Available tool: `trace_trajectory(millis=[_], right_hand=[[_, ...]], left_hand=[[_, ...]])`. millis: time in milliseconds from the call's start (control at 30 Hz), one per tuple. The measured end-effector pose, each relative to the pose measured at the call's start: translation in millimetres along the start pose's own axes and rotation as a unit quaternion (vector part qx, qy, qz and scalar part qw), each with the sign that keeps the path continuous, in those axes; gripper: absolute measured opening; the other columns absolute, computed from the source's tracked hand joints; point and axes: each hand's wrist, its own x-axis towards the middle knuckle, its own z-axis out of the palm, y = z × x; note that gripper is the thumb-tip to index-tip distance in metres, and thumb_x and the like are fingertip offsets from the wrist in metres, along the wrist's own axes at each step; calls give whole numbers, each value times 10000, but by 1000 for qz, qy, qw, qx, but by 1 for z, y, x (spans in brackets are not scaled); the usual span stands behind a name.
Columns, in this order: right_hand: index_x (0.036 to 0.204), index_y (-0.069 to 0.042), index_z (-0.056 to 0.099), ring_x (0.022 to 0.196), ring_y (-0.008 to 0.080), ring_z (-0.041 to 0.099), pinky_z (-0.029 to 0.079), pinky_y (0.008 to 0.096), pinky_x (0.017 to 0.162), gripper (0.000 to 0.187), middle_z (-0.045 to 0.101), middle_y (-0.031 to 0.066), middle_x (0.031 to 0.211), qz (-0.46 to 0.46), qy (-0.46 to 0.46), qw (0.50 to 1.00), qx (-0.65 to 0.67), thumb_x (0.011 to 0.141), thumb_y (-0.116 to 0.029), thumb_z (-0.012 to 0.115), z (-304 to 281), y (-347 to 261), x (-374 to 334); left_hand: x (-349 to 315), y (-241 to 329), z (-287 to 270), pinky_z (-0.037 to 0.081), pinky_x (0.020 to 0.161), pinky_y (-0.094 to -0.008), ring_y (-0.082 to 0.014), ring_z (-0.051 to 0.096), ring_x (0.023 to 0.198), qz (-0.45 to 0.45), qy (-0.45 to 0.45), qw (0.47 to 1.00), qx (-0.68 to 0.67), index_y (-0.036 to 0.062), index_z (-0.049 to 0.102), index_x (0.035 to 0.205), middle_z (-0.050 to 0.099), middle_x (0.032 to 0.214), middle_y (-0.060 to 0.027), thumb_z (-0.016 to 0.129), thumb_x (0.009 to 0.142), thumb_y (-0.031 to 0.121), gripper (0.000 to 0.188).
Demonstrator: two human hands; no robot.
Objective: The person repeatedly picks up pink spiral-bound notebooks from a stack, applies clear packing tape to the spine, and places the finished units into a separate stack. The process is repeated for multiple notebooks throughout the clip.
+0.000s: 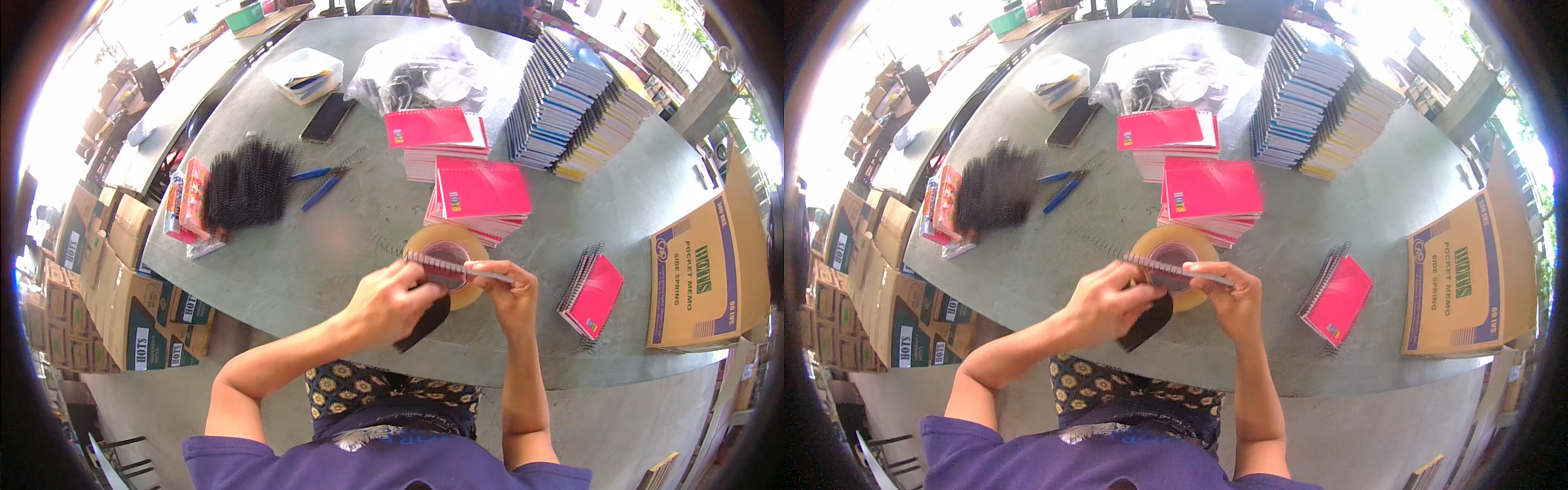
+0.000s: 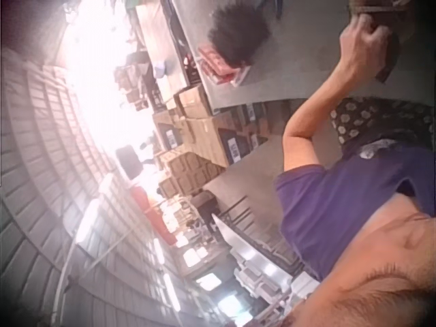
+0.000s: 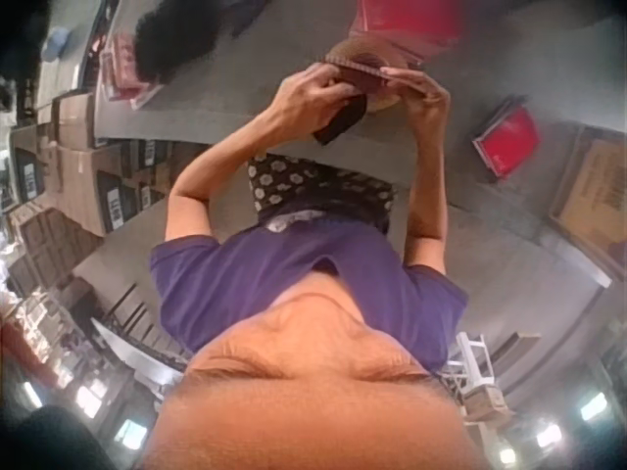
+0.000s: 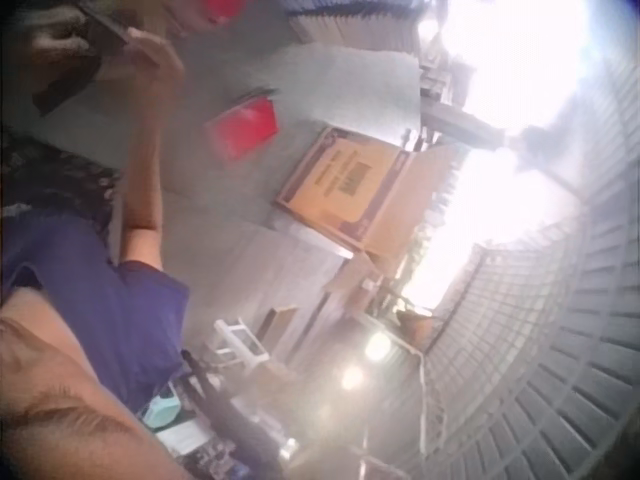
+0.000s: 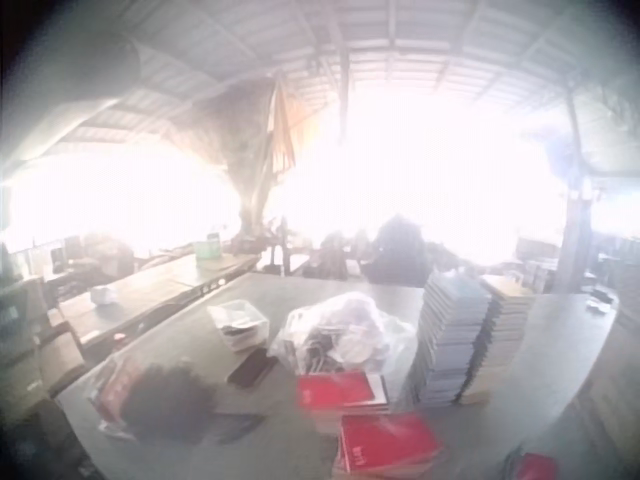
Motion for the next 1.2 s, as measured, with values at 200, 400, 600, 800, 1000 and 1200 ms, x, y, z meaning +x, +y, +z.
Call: trace_trajectory(millis=[200, 400, 600, 800, 1000, 1200], right_hand=[[1011, 8, 650, 951, 130, 614, 498, 259, 837, 178, 668, 119, 1058, 87, 12, 995, 40, 834, 23, 638, -4, 7, -10], [1089, 5, 631, 950, 92, 594, 471, 228, 839, 222, 663, 48, 1041, 80, -33, 994, 60, 868, -10, 614, -19, 25, -14], [1123, 4, 624, 937, 76, 582, 469, 218, 829, 239, 663, 25, 1014, 46, -52, 996, 54, 890, 17, 569, -24, 19, -12], [1143, 18, 610, 936, 79, 578, 468, 223, 837, 251, 653, 20, 1033, 56, -59, 996, 45, 908, 41, 525, -22, 29, -13], [1135, -7, 618, 942, 96, 589, 461, 245, 862, 279, 669, 56, 1056, 18, -69, 997, 9, 860, 25, 589, -14, 20, -3], [1100, 22, 612, 1029, 176, 603, 467, 299, 919, 292, 651, 129, 1097, -39, -49, 998, 24, 830, -77, 663, -12, 12, -3]], left_hand=[[20, 5, 3, 506, 680, -330, -228, 581, 823, -43, 111, 993, 24, 94, 666, 981, 579, 895, -70, 686, 689, -9, 310], [48, 19, -13, 508, 686, -329, -242, 592, 830, -69, 268, 960, 32, 118, 673, 980, 581, 918, -81, 711, 682, -5, 325], [54, 23, -1, 503, 636, -315, -221, 589, 747, -44, 209, 977, -6, 121, 688, 1004, 570, 885, -76, 708, 680, -29, 358], [55, 30, 8, 496, 652, -312, -236, 579, 759, -20, 172, 984, -43, 104, 684, 1001, 571, 890, -91, 708, 689, -30, 340], [24, 32, 28, 521, 690, -383, -273, 610, 819, -25, -45, 995, -85, 101, 677, 1011, 582, 917, -111, 709, 687, 11, 338], [-63, -46, 0, 488, 773, -365, -301, 603, 875, -285, 65, 956, -38, 56, 664, 1022, 629, 935, -145, 703, 732, 67, 293]])
